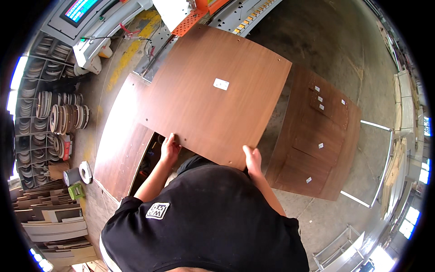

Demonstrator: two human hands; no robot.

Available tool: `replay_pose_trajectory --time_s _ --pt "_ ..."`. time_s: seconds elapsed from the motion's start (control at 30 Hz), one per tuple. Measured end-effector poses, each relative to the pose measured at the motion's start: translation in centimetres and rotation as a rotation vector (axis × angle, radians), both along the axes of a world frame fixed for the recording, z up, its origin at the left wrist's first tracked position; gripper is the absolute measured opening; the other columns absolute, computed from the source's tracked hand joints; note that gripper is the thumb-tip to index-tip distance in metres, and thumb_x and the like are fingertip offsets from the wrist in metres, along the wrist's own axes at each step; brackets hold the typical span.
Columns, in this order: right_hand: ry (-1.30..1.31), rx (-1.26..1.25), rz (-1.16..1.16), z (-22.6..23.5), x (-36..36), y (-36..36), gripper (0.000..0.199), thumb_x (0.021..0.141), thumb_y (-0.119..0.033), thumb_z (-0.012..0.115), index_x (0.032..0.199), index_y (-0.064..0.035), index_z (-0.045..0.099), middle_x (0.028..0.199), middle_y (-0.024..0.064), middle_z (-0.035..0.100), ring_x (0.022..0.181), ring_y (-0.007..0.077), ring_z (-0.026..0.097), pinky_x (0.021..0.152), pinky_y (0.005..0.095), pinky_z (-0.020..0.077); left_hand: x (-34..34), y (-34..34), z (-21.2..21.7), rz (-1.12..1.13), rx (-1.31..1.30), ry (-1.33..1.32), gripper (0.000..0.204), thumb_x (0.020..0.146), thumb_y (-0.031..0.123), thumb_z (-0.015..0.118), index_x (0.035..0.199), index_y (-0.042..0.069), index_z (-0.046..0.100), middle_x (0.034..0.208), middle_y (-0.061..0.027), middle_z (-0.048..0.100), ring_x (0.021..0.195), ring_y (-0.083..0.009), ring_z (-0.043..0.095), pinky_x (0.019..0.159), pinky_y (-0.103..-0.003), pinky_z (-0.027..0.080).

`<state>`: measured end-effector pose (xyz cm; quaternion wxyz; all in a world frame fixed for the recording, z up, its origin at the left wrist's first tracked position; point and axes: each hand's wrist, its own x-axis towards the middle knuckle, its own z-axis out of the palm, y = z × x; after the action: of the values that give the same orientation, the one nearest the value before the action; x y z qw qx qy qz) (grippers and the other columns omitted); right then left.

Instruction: The person picks up wooden panels from a stack on the floor and places them onto a conveyor table of a machine, handling them one at a time by hand.

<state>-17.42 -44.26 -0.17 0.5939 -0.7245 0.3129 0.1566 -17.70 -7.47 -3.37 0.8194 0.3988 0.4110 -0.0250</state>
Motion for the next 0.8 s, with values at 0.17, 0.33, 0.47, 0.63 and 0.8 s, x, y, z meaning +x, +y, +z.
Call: replay_pose_trajectory --time_s 0.17,0.33,0.47,0.63,0.8 --pt "-0.061 0.054 0.333 -1.5 1.3 4.1 0.048 0.089 -0.039 0.073 0.090 0.0085 0.064 0.079 0.0139 0.069 0.061 0.0173 0.067 0.054 0.0311 0.0534 -1.2 -1.7 0.0 -0.352 0.193 0.108 0.035 0.098 0.043 0.062 0.102 0.009 0.059 0.080 -0.0013 0.058 0.066 -0.0144 0.058 0.061 -0.032 0.052" --pt "-0.064 0.002 0.376 -3.2 1.9 5.1 0.051 0.089 -0.040 0.073 0.087 0.0097 0.062 0.076 0.0144 0.068 0.062 0.0184 0.068 0.055 0.0325 0.0548 -0.8 -3.6 1.5 -0.318 0.080 0.187 0.042 0.098 0.049 0.060 0.101 0.008 0.055 0.079 -0.0041 0.054 0.066 -0.0188 0.061 0.059 -0.035 0.054" --pt "-0.083 0.023 0.316 -2.9 3.4 4.7 0.053 0.088 -0.043 0.074 0.090 0.0093 0.063 0.080 0.0150 0.069 0.066 0.0194 0.069 0.056 0.0327 0.0557 0.9 -4.5 1.6 -0.290 0.069 0.133 0.038 0.098 0.048 0.060 0.097 0.010 0.059 0.081 -0.0037 0.058 0.066 -0.0183 0.060 0.059 -0.034 0.052" --pt "0.014 -0.005 0.316 -3.5 7.4 2.8 0.043 0.093 -0.036 0.070 0.108 0.0038 0.063 0.098 0.0094 0.070 0.082 0.0169 0.070 0.063 0.0311 0.0592 5.3 -6.8 1.9 -0.252 0.072 0.125 0.038 0.097 0.048 0.061 0.092 0.010 0.060 0.076 -0.0036 0.059 0.063 -0.0200 0.061 0.057 -0.034 0.050" --pt "-0.029 0.012 0.262 -2.6 11.5 1.3 0.037 0.095 -0.036 0.068 0.107 -0.0008 0.064 0.096 0.0064 0.069 0.078 0.0146 0.067 0.063 0.0295 0.0560 9.6 -8.6 0.0 -0.285 0.104 0.101 0.044 0.096 0.050 0.062 0.091 0.007 0.052 0.078 -0.0062 0.054 0.057 -0.0240 0.062 0.053 -0.037 0.050"
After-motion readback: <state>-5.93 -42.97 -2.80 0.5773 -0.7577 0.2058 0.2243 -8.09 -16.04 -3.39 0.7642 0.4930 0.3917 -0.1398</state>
